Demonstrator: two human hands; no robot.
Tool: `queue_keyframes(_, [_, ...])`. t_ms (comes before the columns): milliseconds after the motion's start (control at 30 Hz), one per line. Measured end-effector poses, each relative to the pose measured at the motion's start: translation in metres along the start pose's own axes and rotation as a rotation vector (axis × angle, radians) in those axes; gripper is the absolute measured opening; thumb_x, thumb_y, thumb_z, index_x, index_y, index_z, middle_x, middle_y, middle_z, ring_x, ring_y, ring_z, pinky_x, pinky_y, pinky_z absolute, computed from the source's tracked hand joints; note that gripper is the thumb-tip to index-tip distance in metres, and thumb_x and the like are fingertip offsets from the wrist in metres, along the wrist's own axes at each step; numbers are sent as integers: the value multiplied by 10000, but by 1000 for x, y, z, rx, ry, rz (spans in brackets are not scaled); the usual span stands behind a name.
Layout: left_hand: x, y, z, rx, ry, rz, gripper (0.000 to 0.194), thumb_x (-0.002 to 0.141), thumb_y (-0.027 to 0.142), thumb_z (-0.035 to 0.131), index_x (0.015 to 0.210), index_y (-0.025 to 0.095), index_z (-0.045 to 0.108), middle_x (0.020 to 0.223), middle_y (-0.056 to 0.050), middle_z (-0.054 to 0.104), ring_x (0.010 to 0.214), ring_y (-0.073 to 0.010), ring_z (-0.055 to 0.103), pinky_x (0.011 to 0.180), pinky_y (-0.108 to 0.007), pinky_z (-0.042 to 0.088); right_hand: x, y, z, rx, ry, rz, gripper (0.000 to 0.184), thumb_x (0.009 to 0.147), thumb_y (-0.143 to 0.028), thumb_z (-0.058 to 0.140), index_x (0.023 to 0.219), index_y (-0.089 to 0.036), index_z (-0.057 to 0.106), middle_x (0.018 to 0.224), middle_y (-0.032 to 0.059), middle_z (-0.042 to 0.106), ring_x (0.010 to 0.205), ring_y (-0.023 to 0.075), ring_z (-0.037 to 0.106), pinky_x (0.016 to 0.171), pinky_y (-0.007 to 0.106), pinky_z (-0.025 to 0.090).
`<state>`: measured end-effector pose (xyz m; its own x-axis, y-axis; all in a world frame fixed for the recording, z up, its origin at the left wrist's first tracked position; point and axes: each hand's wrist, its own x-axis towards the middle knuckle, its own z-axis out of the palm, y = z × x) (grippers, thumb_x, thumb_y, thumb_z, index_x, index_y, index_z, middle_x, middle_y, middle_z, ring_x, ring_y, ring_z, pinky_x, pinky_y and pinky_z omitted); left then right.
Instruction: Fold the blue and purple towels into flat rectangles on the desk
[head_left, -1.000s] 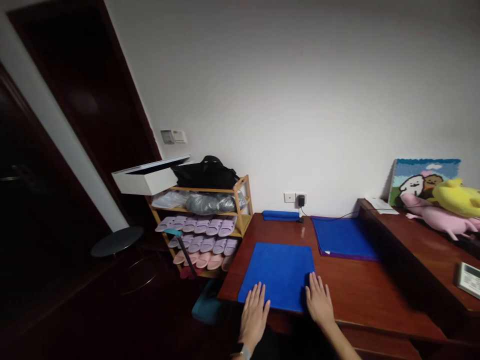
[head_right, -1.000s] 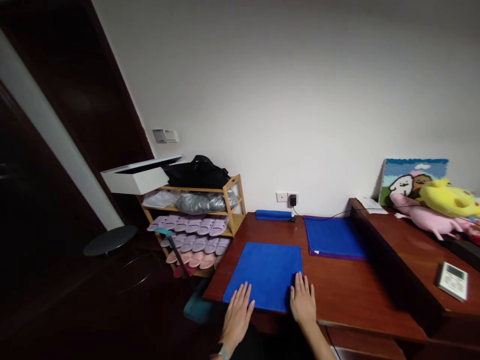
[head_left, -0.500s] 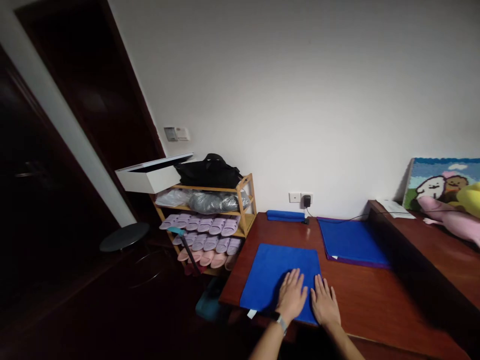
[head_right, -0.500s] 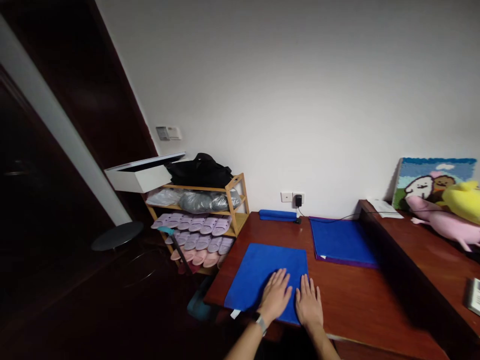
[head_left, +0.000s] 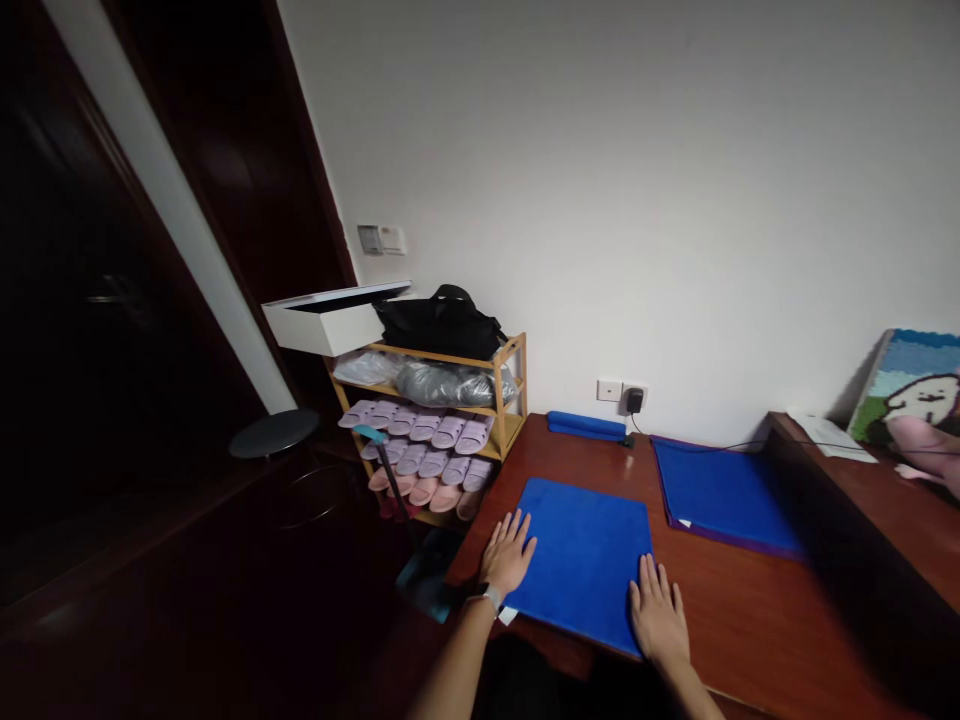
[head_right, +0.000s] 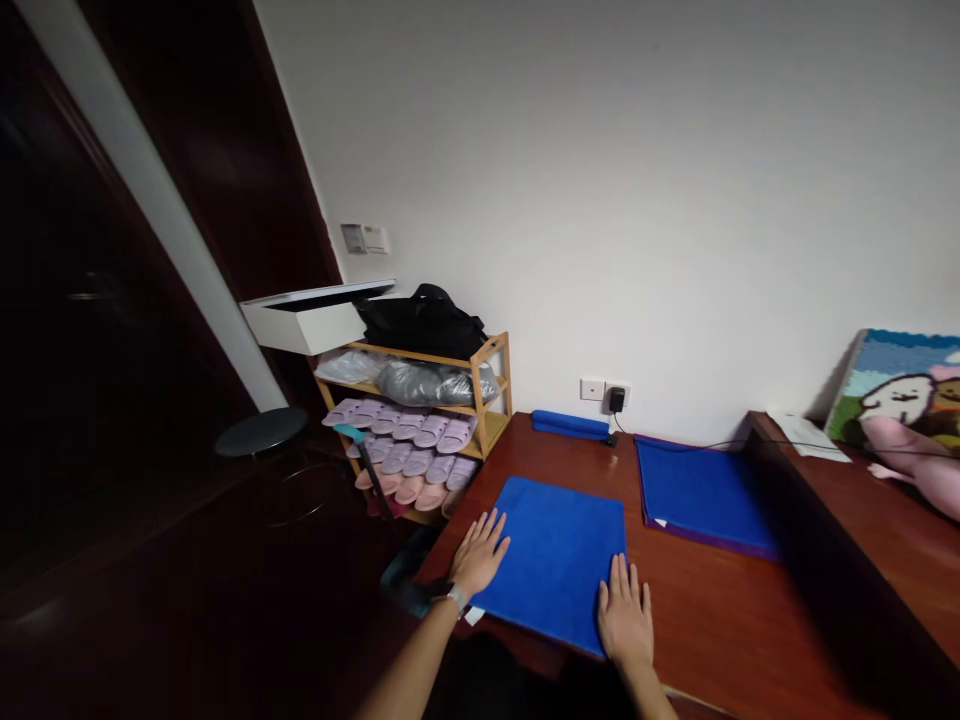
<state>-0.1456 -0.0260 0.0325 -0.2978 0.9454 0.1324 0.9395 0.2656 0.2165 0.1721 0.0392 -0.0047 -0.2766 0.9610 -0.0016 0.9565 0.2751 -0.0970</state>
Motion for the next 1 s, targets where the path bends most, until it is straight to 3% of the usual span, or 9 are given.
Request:
queue_keyframes(133, [-2,-11,8,4,59,34,643,1052,564,255,1613,257,324,1688,-44,280,1556,-281,245,1264,-497,214,9,-2,-11,35,-60,16,689,1014,-452,128,1627,-145,186,1696,36,204,1567,251,182,1261,496,177])
queue_keyframes(367, [-2,-6,4,49,48,38,636,1059,552,250,1606,239,336,1682,-41,280,1556,-256,245,1266,-479,239,65,-12,-45,21,-108,33,659,1030,-414,99,1633,-152,147,1710,7,146,1577,221,128,1274,444,134])
queue_keyframes(667, [4,-1,-21,62,-64,-32,613,1061,532,226,1609,274,322,1679,-15,276,1558,-257,233,1273,-516,200,73,-8,-30,33,-99,12,670,1024,-419,89,1631,-137,105,1709,2,116,1580,219,104,1280,448,101])
queue_keyframes(733, [14,19,-26,59,-24,-89,612,1066,497,219,1613,241,316,1676,-41,284,1561,-268,219,1274,-533,187,74,-9,-30,42,-99,7,674,1021,-426,101,1630,-139,114,1709,-2,112,1581,222,101,1280,453,101])
queue_keyframes(800, [25,55,-24,18,3,-54,620,1070,482,195,1616,209,308,1678,-65,278,1563,-266,213,1273,-524,200,76,-9,-30,37,-93,9,674,1020,-429,107,1630,-143,119,1708,-3,112,1580,226,105,1279,460,101])
queue_keyframes(933, [39,142,3,-117,-43,336,594,1074,519,165,1606,307,324,1688,-7,272,1567,-217,205,1287,-479,181,75,-7,-29,-10,-97,-5,667,1019,-406,97,1630,-138,124,1707,10,113,1580,232,105,1276,469,106])
queue_keyframes(1000, [42,172,21,-156,-62,412,586,1075,525,151,1604,336,318,1684,0,292,1564,-206,219,1286,-479,185,75,-6,-27,-32,-101,-33,659,1015,-381,110,1629,-144,144,1707,12,114,1581,239,99,1275,475,105])
